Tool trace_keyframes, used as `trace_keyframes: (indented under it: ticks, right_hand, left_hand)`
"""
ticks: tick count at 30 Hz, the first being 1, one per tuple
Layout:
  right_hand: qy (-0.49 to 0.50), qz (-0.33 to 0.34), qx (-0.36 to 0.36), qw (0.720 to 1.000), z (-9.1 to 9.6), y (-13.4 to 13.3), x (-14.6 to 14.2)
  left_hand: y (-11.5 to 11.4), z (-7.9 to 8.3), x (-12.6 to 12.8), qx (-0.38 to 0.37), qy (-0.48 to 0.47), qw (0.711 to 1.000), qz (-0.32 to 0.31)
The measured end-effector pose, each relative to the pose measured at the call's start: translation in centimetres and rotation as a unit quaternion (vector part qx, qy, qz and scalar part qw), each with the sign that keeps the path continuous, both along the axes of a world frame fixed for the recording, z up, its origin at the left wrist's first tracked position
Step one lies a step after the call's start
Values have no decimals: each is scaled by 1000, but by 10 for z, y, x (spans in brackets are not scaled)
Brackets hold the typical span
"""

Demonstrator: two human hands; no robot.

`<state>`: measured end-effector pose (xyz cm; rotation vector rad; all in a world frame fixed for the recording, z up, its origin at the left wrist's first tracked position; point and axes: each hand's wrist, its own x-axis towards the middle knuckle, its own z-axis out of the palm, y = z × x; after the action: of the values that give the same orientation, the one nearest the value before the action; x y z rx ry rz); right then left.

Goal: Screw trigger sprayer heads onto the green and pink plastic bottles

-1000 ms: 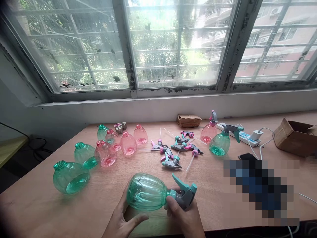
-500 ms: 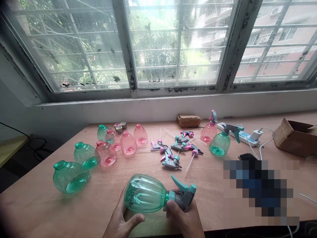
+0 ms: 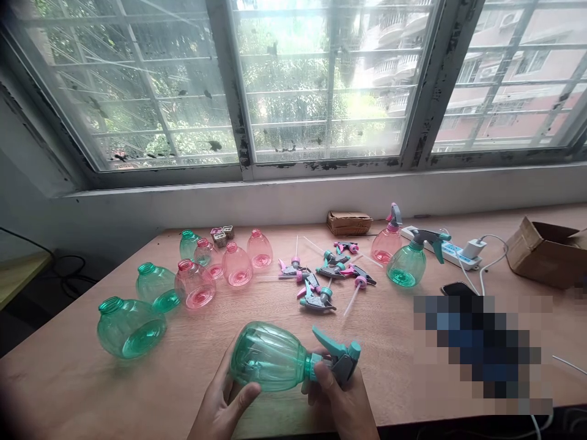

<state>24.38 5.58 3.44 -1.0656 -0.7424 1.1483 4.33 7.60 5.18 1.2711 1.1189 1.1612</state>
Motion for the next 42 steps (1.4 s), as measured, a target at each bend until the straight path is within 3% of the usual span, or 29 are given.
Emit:
trace_keyframes:
  ticks: [8,15,21,26,31,37,42]
  right_hand:
    - [14,-3,0,1000,-4,-2,0]
    - [3,91,35,995,8,-4,4]
    - [-8,67,34,997,1,0,2]
    - [6,58,-12,998,-5,2,-4]
    - [-74,81,-73,991,-10,5,-1]
    - [-89,21,-63,994,-16,7,3]
    - [-99,-39,-2,994,-3,-5,5]
  left_hand:
    - [2,-1,-2,21,21,1000,6]
    - [1,-6,-1,18,-63,998,11]
    - [3,1,0,0,-78,997,22]
    - [4,6,0,11,-90,995,28]
    - [4,11,0,24,-72,996,54]
    - [2,0,2,28,-58,996,53]
    - [0,-11,-2,30,-7,999,42]
